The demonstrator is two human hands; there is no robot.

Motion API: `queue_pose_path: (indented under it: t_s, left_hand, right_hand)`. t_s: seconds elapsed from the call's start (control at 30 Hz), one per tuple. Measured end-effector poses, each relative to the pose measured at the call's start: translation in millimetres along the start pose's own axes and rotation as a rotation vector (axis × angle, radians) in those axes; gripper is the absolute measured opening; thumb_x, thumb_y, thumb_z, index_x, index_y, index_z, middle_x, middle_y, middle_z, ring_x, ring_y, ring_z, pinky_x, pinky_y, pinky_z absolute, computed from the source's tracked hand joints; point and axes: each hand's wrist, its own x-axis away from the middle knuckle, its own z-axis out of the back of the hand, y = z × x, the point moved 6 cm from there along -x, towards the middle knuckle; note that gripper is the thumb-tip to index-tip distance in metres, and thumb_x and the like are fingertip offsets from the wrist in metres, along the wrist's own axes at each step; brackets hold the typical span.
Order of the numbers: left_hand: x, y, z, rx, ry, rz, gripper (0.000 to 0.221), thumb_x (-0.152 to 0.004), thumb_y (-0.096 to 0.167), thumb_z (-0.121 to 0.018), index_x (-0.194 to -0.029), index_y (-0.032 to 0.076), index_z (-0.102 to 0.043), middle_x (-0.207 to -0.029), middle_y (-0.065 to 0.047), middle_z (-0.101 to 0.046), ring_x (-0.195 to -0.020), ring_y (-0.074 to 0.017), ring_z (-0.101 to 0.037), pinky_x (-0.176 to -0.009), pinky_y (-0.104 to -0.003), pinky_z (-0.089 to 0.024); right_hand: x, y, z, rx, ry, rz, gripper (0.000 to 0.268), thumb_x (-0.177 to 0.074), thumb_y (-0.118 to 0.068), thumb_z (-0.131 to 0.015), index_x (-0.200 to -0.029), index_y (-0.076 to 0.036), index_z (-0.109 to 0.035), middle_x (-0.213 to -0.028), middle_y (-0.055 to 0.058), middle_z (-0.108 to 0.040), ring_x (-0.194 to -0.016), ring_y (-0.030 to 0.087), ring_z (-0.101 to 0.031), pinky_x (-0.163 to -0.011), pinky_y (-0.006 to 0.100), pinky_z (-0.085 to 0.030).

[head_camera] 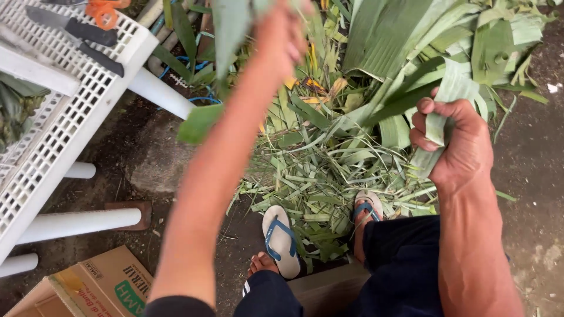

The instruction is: Tearing banana leaves into strips and trimming them to size using a knife.

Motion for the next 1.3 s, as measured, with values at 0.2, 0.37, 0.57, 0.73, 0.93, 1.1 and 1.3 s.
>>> queue_pose_path:
  t_s: [0.2,0.37,0.57,0.73,0.93,1.1,1.3]
  left_hand:
    - [31,-202,38,-0.77,-0.178,0.401,0.048,-0.099,0.015,-0.042,-0.147,0.009,-0.038,-0.086,-0.014,-0.059,-0.065,-0.0168,-0.05,-0.06,-0.03,-0.047]
    - [49,-209,36,-0.822,-0.473,0.237,0.098,-0.085,0.068,-0.039,-0.152,-0.002,-0.035,-0.159,-0.025,-0.036,-0.144,-0.0403,-0.039,-0.117,-0.057,-0.032]
    - [145,-101,-3,-0.056,-0.929,0.264,0.114,-0.085,0.089,-0.039,-0.153,-0.002,-0.034,-0.147,-0.031,-0.049,-0.121,-0.0409,-0.063,-0.12,-0.06,-0.035]
    - [167,-69,9,0.093,-0.709,0.23,0.047,-0.095,0.045,-0.071,-0.116,0.003,-0.066,-0.11,-0.015,-0.075,-0.084,-0.027,-0.077,-0.039,-0.031,-0.06]
    - [129,-52,30,0.233,-0.604,-0.039,0.036,-0.098,0.04,-0.065,-0.099,0.004,-0.065,-0.065,-0.011,-0.063,-0.057,-0.0289,-0.072,-0.064,-0.054,-0.067]
    - [138,-43,37,0.331,-0.591,-0.078,0.037,-0.099,0.042,-0.064,-0.106,0.005,-0.064,-0.066,-0.006,-0.052,-0.054,-0.0237,-0.065,-0.059,-0.051,-0.066]
    - [147,-72,72,0.339,-0.529,0.089,0.044,-0.1,0.057,-0.056,-0.105,0.013,-0.062,-0.063,0.009,-0.037,-0.045,-0.0069,-0.041,-0.043,-0.028,-0.044]
  right_hand:
    - [2,19,-24,0.209,-0.052,0.003,0.027,-0.076,-0.006,-0.055,-0.102,-0.011,-0.058,-0.078,0.001,-0.06,-0.055,0.006,-0.043,-0.037,0.018,-0.026]
    - [0,31,-16,0.378,0.044,-0.07,0.035,-0.087,0.001,-0.055,-0.118,-0.011,-0.045,-0.094,0.002,-0.062,-0.073,0.008,-0.064,-0.055,0.02,-0.056]
    - [22,92,-35,0.606,-0.187,-0.133,0.034,-0.077,-0.006,-0.066,-0.112,-0.005,-0.065,-0.074,0.01,-0.067,-0.06,0.014,-0.066,-0.043,0.027,-0.053]
    - [28,127,-47,0.49,-0.288,-0.267,0.033,-0.077,0.001,-0.073,-0.107,0.0,-0.058,-0.077,0.015,-0.065,-0.048,0.014,-0.054,-0.036,0.022,-0.044]
    - [54,135,-74,0.515,-0.51,-0.355,0.026,-0.091,-0.007,-0.066,-0.113,0.006,-0.06,-0.088,0.015,-0.062,-0.064,0.02,-0.065,-0.051,0.032,-0.06]
    - [51,157,-70,0.483,-0.52,-0.372,0.024,-0.102,-0.018,-0.061,-0.113,0.004,-0.059,-0.093,0.019,-0.061,-0.059,0.015,-0.059,-0.046,0.027,-0.054]
    - [73,154,-83,1.091,-0.659,-0.511,0.048,-0.107,-0.035,-0.053,-0.089,0.008,-0.066,-0.069,0.024,-0.066,-0.04,0.019,-0.054,-0.036,0.033,-0.049]
